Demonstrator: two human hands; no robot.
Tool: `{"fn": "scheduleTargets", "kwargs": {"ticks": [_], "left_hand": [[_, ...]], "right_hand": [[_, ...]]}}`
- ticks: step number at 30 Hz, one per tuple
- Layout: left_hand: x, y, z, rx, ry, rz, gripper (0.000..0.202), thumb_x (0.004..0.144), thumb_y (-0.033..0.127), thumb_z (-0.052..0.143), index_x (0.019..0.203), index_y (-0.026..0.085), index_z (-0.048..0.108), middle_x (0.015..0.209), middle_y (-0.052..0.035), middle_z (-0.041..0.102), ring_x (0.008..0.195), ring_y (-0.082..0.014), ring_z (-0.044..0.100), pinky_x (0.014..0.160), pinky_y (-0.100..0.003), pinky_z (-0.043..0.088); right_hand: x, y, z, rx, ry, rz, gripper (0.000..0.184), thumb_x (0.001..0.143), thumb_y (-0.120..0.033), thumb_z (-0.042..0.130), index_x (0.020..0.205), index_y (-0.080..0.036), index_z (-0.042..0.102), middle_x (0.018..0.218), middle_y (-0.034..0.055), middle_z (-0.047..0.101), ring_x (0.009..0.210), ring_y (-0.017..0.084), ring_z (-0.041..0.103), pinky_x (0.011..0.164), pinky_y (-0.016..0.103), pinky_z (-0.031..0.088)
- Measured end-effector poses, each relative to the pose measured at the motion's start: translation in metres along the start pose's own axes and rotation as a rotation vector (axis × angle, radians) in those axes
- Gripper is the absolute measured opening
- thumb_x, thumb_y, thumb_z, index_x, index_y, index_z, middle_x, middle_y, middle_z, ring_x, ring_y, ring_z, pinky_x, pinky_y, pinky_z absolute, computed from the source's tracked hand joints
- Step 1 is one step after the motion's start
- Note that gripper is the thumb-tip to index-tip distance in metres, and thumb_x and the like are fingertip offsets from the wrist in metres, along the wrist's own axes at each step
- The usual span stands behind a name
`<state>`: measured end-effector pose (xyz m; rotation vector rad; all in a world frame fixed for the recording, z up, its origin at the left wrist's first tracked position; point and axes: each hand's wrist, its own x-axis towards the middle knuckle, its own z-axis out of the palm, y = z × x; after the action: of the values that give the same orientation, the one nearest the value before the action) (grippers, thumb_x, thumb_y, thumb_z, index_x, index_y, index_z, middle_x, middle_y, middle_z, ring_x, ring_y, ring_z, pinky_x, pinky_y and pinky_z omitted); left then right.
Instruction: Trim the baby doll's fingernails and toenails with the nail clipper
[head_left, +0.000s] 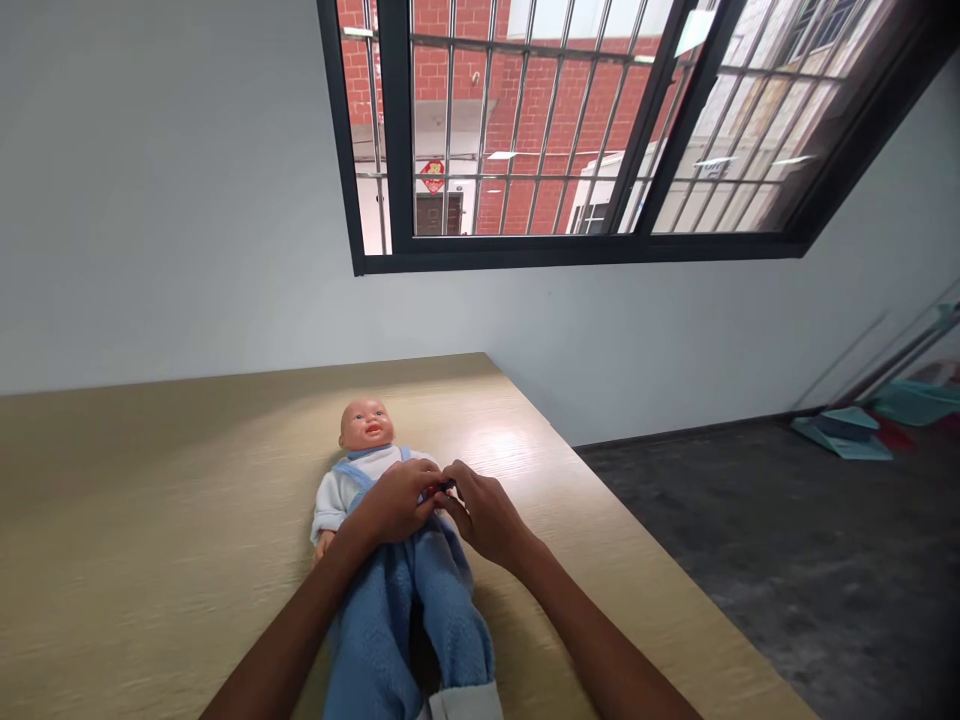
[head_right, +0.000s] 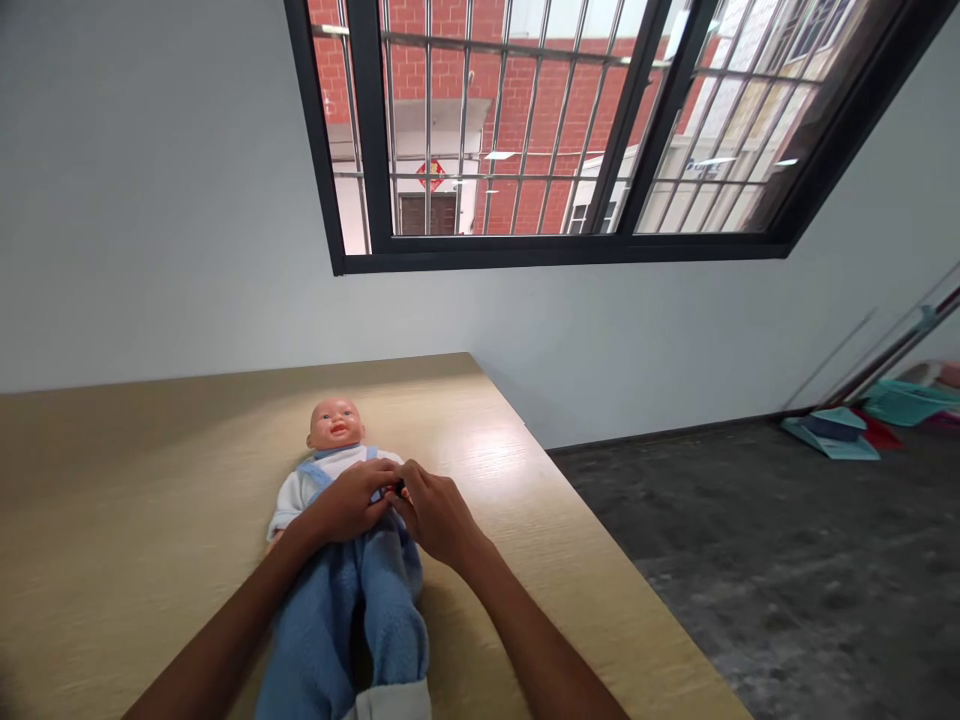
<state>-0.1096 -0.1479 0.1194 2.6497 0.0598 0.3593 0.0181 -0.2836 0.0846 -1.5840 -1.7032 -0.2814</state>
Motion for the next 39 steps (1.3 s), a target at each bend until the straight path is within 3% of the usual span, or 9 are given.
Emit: {"fn": "scheduleTargets", "kwargs": {"ticks": [9, 14, 18, 21, 33, 39], "left_hand": [[-0.001, -0.002, 0.002, 0.008, 0.007, -0.015, 0.025, 0.082, 0.011, 0.05, 0.096, 0.021, 0.068, 0.106, -0.0041, 0.068, 0.097, -0.0216, 0.061, 0.091, -0.036, 0.045], [-0.001, -0.001, 0.0, 0.001, -0.006, -0.02, 0.025, 0.083, 0.012, 0.052, 0.097, 0.022, 0.07, 0.106, -0.0038, 0.068, 0.095, -0.0208, 0.061, 0.088, -0.035, 0.045], [-0.002, 0.001, -0.002, 0.008, -0.008, -0.005, 0.029, 0.091, 0.021, 0.051, 0.116, 0.024, 0.067, 0.116, -0.0065, 0.067, 0.1, -0.0226, 0.061, 0.089, -0.037, 0.045], [-0.002, 0.002, -0.004, -0.006, -0.015, 0.01, 0.029, 0.094, 0.024, 0.049, 0.117, 0.023, 0.068, 0.115, -0.0064, 0.068, 0.101, -0.0221, 0.061, 0.088, -0.036, 0.045], [-0.002, 0.004, -0.006, 0.011, -0.03, 0.027, 0.022, 0.088, 0.016, 0.053, 0.1, 0.022, 0.07, 0.105, -0.004, 0.068, 0.094, -0.02, 0.061, 0.082, -0.033, 0.043], [-0.001, 0.002, -0.003, 0.011, -0.012, 0.022, 0.022, 0.092, 0.019, 0.052, 0.104, 0.023, 0.07, 0.108, -0.0042, 0.068, 0.098, -0.0204, 0.061, 0.087, -0.033, 0.043]], "right_hand": [[0.003, -0.008, -0.004, -0.017, 0.037, -0.081, 0.016, 0.104, -0.031, 0.04, 0.103, -0.02, 0.052, 0.081, 0.0015, 0.062, 0.062, 0.015, 0.057, 0.056, 0.026, 0.036], [-0.001, -0.008, 0.008, -0.077, 0.259, -0.163, 0.018, 0.099, -0.037, 0.049, 0.095, -0.019, 0.051, 0.074, 0.0001, 0.062, 0.056, 0.013, 0.058, 0.053, 0.025, 0.039], [-0.007, -0.006, 0.02, -0.092, 0.389, -0.213, 0.016, 0.096, -0.03, 0.053, 0.085, -0.021, 0.046, 0.067, -0.0019, 0.06, 0.053, 0.013, 0.058, 0.052, 0.025, 0.04], [-0.009, -0.005, 0.023, -0.103, 0.446, -0.223, 0.017, 0.094, -0.024, 0.055, 0.082, -0.022, 0.042, 0.063, -0.0029, 0.057, 0.05, 0.012, 0.055, 0.051, 0.025, 0.037], [-0.008, -0.006, 0.022, -0.148, 0.45, -0.25, 0.022, 0.093, -0.018, 0.055, 0.076, -0.022, 0.042, 0.059, -0.0038, 0.054, 0.049, 0.011, 0.052, 0.051, 0.026, 0.036], [-0.008, -0.005, 0.023, -0.153, 0.437, -0.249, 0.009, 0.096, -0.014, 0.049, 0.091, -0.021, 0.048, 0.066, -0.0024, 0.06, 0.055, 0.012, 0.058, 0.055, 0.025, 0.042]]}}
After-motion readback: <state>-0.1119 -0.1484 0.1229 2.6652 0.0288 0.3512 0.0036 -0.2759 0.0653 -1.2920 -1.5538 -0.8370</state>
